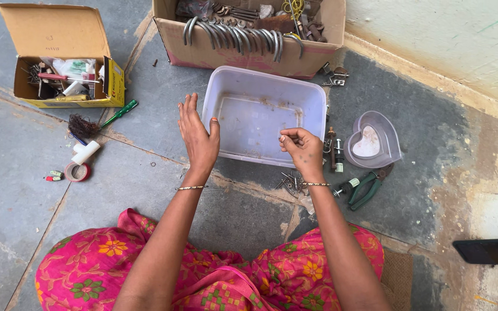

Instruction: The person sits on the floor and sorts small hardware items from a white plastic container onto the floor. They handle pliers, screws, and small metal parts, placing them in separate piles. The person also uses a green tool to scrape the inside of the container before setting it aside.

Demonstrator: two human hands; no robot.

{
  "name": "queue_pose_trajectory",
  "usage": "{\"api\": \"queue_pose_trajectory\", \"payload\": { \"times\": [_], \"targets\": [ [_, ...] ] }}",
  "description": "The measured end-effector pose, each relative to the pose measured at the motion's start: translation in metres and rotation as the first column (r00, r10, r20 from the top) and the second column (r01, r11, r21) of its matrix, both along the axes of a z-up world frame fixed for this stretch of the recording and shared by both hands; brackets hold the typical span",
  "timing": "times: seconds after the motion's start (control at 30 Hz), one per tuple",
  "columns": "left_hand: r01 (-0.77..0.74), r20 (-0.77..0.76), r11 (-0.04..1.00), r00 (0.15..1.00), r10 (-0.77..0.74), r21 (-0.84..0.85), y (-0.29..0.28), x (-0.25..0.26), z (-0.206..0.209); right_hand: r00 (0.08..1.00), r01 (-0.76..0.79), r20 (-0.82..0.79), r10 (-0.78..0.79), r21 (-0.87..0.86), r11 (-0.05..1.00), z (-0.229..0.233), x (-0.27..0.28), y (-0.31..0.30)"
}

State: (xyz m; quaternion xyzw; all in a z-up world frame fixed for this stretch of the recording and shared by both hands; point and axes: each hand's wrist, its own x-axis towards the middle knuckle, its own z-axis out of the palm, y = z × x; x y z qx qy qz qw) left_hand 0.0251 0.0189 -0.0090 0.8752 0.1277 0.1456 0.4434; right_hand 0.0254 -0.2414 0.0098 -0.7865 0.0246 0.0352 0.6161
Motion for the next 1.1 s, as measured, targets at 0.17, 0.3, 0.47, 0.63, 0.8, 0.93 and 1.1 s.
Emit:
{"api": "queue_pose_trajectory", "payload": {
  "times": [0.17, 0.3, 0.47, 0.63, 0.8, 0.93, 1.1],
  "targets": [
    [-0.049, 0.087, 0.997, 0.995, 0.054, -0.056, 0.014, 0.000, -0.008, 0.999, -0.038, 0.033, 0.037, 0.039, 0.999, 0.008, -0.004, 0.030],
    [-0.146, 0.146, 0.985, 0.976, 0.159, -0.095, 0.040, -0.010, -0.023, 0.977, -0.197, 0.094, 0.193, 0.041, 0.980, 0.021, -0.032, 0.063],
    [-0.266, 0.059, 0.963, 0.962, 0.267, -0.034, 0.088, -0.029, -0.049, 0.856, -0.330, 0.257, 0.449, -0.399, 0.856, 0.029, -0.044, 0.098],
    [-0.225, -0.098, 0.950, 0.963, 0.251, 0.218, 0.143, -0.027, -0.073, 0.589, -0.368, 0.262, 0.765, -0.756, 0.541, 0.011, -0.046, 0.125],
    [-0.148, -0.179, 0.888, 0.953, 0.246, 0.435, 0.190, -0.015, -0.102, 0.489, -0.381, 0.036, 0.871, -0.890, 0.251, -0.023, -0.053, 0.125],
    [-0.079, -0.150, 0.781, 0.965, 0.217, 0.620, 0.216, -0.010, -0.125, 0.543, -0.399, -0.089, 0.835, -0.902, 0.164, -0.038, -0.053, 0.113],
    [0.014, -0.227, 0.781, 0.960, 0.164, 0.624, 0.227, -0.013, -0.130, 0.571, -0.459, -0.066, 0.818, -0.852, 0.252, -0.035, -0.056, 0.104]
  ]
}}
